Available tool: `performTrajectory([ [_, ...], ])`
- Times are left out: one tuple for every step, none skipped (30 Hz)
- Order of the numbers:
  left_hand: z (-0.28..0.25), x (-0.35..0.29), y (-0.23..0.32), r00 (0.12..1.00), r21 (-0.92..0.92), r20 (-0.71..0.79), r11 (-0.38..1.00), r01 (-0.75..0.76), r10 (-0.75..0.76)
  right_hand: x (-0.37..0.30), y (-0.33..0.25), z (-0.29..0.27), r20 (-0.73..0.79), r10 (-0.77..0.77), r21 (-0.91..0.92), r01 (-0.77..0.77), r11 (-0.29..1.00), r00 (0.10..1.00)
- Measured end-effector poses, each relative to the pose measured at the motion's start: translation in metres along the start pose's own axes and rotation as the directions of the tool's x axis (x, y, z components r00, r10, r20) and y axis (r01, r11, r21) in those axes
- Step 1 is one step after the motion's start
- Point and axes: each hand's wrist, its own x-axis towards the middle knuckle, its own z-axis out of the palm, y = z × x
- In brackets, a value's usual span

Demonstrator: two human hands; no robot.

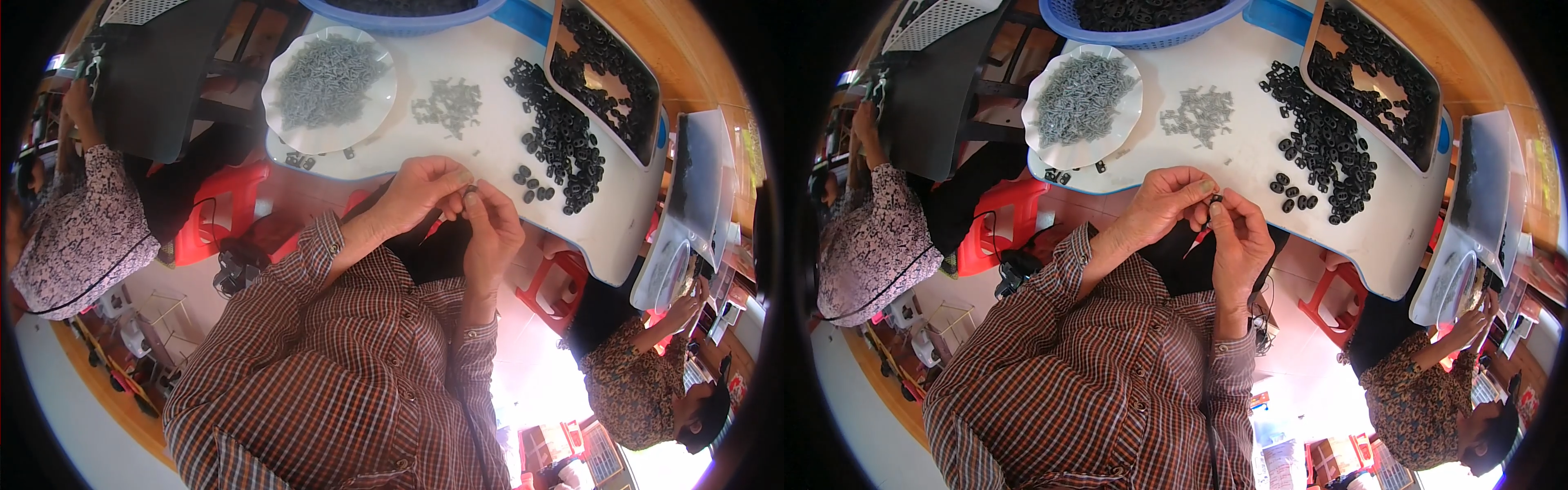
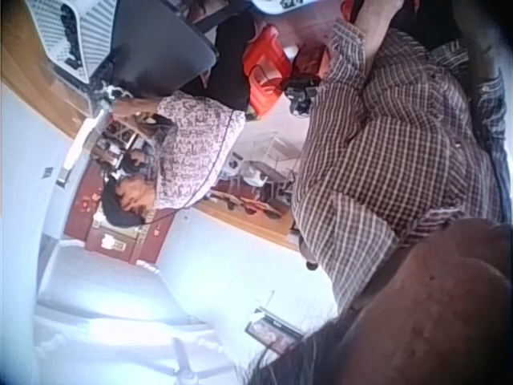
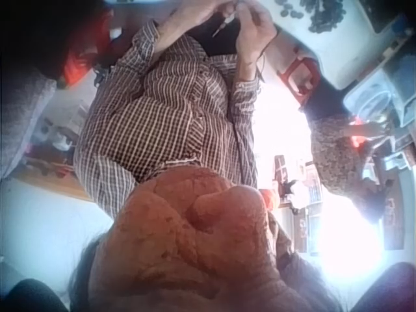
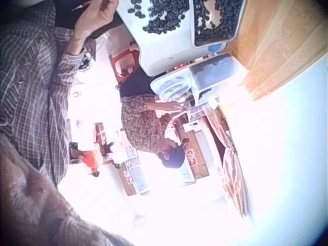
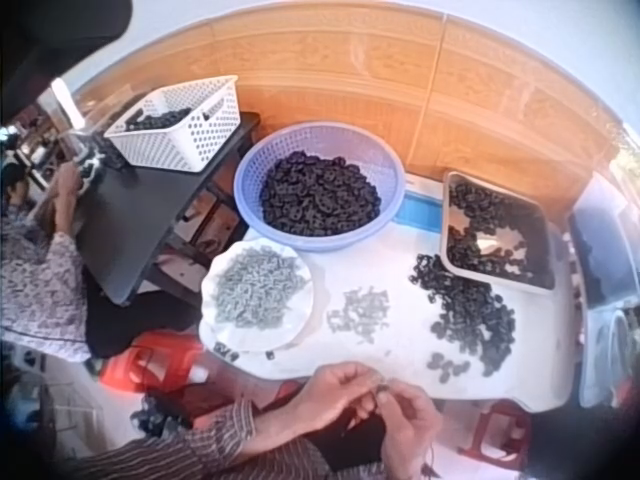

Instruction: The person assembles plastic cord locks by hand, repeatedly picking up small components from the table and fitting them together.

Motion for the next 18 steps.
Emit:
performTrajectory([
  [0.000, 0.000, 0.000, 1.000, 0.011, -0.010, 1.000, -0.002, 0.002, 0.000, 0.001, 0.001, -0.014, 0.000, 0.010, 0.000, 1.000, 1.000],
  [0.000, -0.001, 0.001, 1.000, 0.012, -0.012, 1.000, -0.003, 0.004, 0.000, 0.001, 0.001, -0.012, 0.001, 0.011, 0.000, 1.000, 1.000],
  [0.000, -0.001, 0.003, 1.000, 0.055, -0.014, 0.998, -0.006, 0.006, 0.000, 0.000, 0.002, -0.024, 0.011, 0.001, -0.011, 1.000, 1.000],
  [0.000, -0.002, 0.005, 1.000, 0.097, -0.016, 0.995, -0.007, 0.009, 0.000, -0.001, 0.002, -0.036, 0.021, -0.008, -0.021, 1.000, 0.999],
  [0.001, -0.002, 0.008, 1.000, 0.097, -0.017, 0.995, -0.008, 0.010, 0.000, 0.000, 0.001, -0.035, 0.021, -0.008, -0.021, 1.000, 0.999],
  [0.002, -0.003, 0.011, 0.996, 0.194, -0.037, 0.978, -0.078, 0.087, 0.001, 0.002, -0.001, -0.033, 0.032, -0.031, -0.033, 0.999, 0.999],
  [0.002, -0.004, 0.013, 0.985, 0.289, -0.047, 0.947, -0.143, 0.163, 0.001, 0.003, -0.003, -0.032, 0.041, -0.054, -0.043, 0.998, 0.999],
  [0.001, -0.004, 0.014, 0.985, 0.290, -0.047, 0.946, -0.143, 0.163, 0.002, 0.003, -0.003, -0.032, 0.041, -0.054, -0.043, 0.998, 0.999],
  [-0.001, -0.003, 0.016, 0.951, 0.474, -0.082, 0.851, -0.226, 0.298, 0.002, 0.003, -0.003, -0.043, 0.046, -0.055, -0.048, 0.997, 0.998],
  [-0.004, -0.002, 0.019, 0.898, 0.642, -0.089, 0.714, -0.279, 0.431, 0.002, 0.003, -0.002, -0.053, 0.051, -0.056, -0.054, 0.997, 0.997],
  [-0.009, 0.000, 0.021, 0.897, 0.643, -0.089, 0.713, -0.280, 0.432, 0.003, 0.002, -0.002, -0.052, 0.050, -0.055, -0.053, 0.997, 0.997],
  [-0.015, 0.004, 0.023, 0.799, 0.824, 0.018, 0.444, -0.352, 0.601, 0.003, 0.002, -0.003, -0.054, 0.057, -0.061, -0.060, 0.996, 0.997],
  [-0.019, 0.007, 0.025, 0.680, 0.924, 0.170, 0.126, -0.362, 0.713, 0.003, 0.002, -0.003, -0.056, 0.063, -0.067, -0.067, 0.995, 0.996],
  [-0.022, 0.009, 0.025, 0.680, 0.924, 0.170, 0.124, -0.362, 0.714, 0.003, 0.003, -0.003, -0.054, 0.063, -0.066, -0.066, 0.996, 0.997],
  [-0.024, 0.011, 0.025, 0.653, 0.943, 0.184, 0.055, -0.328, 0.735, 0.003, 0.003, -0.003, -0.052, 0.075, -0.069, -0.078, 0.995, 0.996],
  [-0.025, 0.012, 0.025, 0.626, 0.957, 0.201, -0.013, -0.291, 0.753, 0.003, 0.004, -0.003, -0.051, 0.087, -0.071, -0.090, 0.993, 0.995],
  [-0.025, 0.013, 0.025, 0.625, 0.957, 0.201, -0.014, -0.291, 0.754, 0.003, 0.005, -0.003, -0.050, 0.085, -0.071, -0.089, 0.994, 0.995],
  [-0.024, 0.014, 0.025, 0.609, 0.961, 0.209, -0.046, -0.272, 0.765, 0.002, 0.005, -0.004, -0.049, 0.096, -0.078, -0.099, 0.992, 0.994],
])
